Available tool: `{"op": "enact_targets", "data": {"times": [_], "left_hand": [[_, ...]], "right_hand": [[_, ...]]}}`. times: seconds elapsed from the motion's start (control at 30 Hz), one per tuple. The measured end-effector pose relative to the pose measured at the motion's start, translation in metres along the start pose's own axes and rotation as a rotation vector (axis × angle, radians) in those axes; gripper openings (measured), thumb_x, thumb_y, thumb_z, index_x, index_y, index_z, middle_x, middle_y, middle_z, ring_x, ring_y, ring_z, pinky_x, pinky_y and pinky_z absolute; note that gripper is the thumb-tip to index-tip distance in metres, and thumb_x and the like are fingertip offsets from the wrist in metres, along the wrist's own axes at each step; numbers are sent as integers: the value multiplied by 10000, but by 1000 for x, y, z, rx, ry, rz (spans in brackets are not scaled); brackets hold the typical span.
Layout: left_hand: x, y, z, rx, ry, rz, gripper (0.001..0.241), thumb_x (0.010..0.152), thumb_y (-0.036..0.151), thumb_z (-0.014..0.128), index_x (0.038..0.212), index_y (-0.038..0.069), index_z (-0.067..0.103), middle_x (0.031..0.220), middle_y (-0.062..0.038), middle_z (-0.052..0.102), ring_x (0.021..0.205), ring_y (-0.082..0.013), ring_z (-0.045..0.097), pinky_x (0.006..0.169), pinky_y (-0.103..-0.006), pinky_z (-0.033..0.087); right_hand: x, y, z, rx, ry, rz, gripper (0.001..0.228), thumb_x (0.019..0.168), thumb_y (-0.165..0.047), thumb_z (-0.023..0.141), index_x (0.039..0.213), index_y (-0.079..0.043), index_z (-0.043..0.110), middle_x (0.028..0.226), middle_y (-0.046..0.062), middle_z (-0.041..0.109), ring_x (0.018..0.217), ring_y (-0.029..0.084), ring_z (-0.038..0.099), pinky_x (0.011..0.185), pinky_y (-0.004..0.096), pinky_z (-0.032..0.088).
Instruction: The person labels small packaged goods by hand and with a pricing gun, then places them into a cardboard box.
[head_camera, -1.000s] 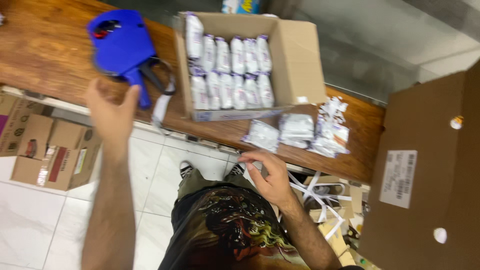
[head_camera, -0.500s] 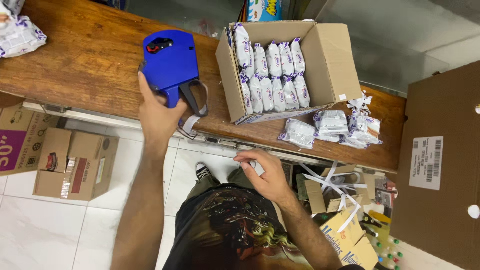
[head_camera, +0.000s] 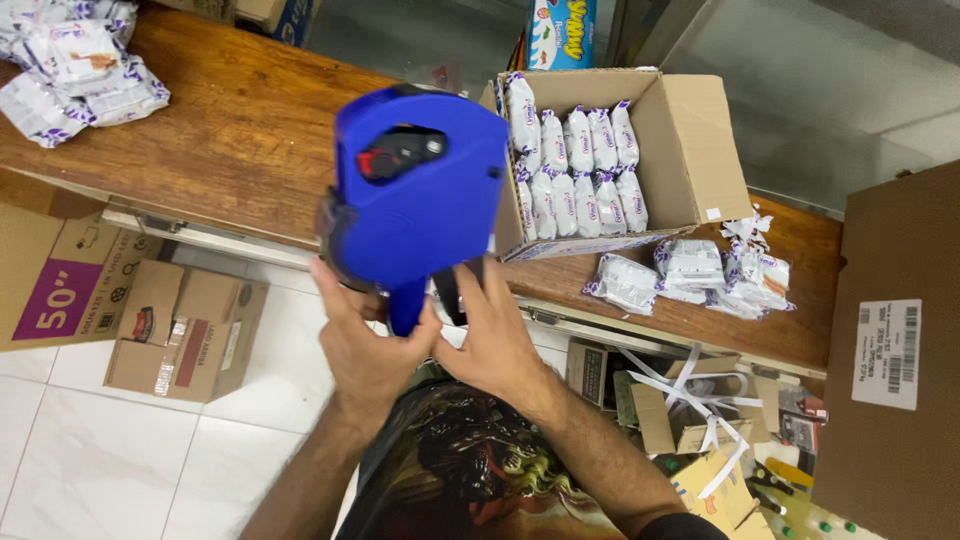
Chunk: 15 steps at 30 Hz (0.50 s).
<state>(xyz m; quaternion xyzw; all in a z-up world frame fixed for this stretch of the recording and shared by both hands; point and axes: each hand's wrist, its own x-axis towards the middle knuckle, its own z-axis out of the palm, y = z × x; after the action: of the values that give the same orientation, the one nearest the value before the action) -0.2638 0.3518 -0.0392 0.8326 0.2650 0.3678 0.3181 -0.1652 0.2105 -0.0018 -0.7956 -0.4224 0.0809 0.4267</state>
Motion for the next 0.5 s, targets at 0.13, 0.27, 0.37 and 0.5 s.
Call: {"op": "enact_targets", "data": {"times": [0.13, 0.27, 0.37, 0.5], "left_hand": [[-15, 32, 6, -109, 75, 189, 1267, 712, 307, 1023, 1592, -238, 294, 734, -120, 762, 537, -296, 730, 563, -399, 602], [-17, 64, 9, -391, -208, -28, 793, 792, 259, 947, 1402, -111, 601, 819, -171, 747, 665, -429, 782, 500, -463, 625], [-23, 78, 19, -424, -315, -54, 658, 839, 283, 919, 1309, -61, 613, 889, -177, 695, 761, -473, 784, 511, -502, 636], [-62, 88, 48, -211, -643, -217, 637, 735, 408, 798, 1297, 130, 690, 1191, -104, 728, 1158, -342, 709, 893, -531, 597]], "right_hand": [[-30, 29, -10, 145, -98, 87, 931, 797, -97, 759, 1660, 22, 429, 1584, 343, 458, 1467, 581, 462, 1176, 650, 438], [-48, 17, -48, 151, -114, 127, 982, 799, -118, 707, 1714, -36, 361, 1758, 311, 274, 1629, 552, 227, 1269, 659, 316], [-64, -16, -80, 136, -36, 155, 856, 865, -164, 606, 1676, 5, 392, 1744, 353, 221, 1624, 592, 189, 1259, 711, 299], [-119, 8, -65, 86, 93, 286, 831, 1074, -643, 469, 1596, 4, 474, 1555, 252, 384, 1540, 385, 362, 1295, 563, 366]]}}
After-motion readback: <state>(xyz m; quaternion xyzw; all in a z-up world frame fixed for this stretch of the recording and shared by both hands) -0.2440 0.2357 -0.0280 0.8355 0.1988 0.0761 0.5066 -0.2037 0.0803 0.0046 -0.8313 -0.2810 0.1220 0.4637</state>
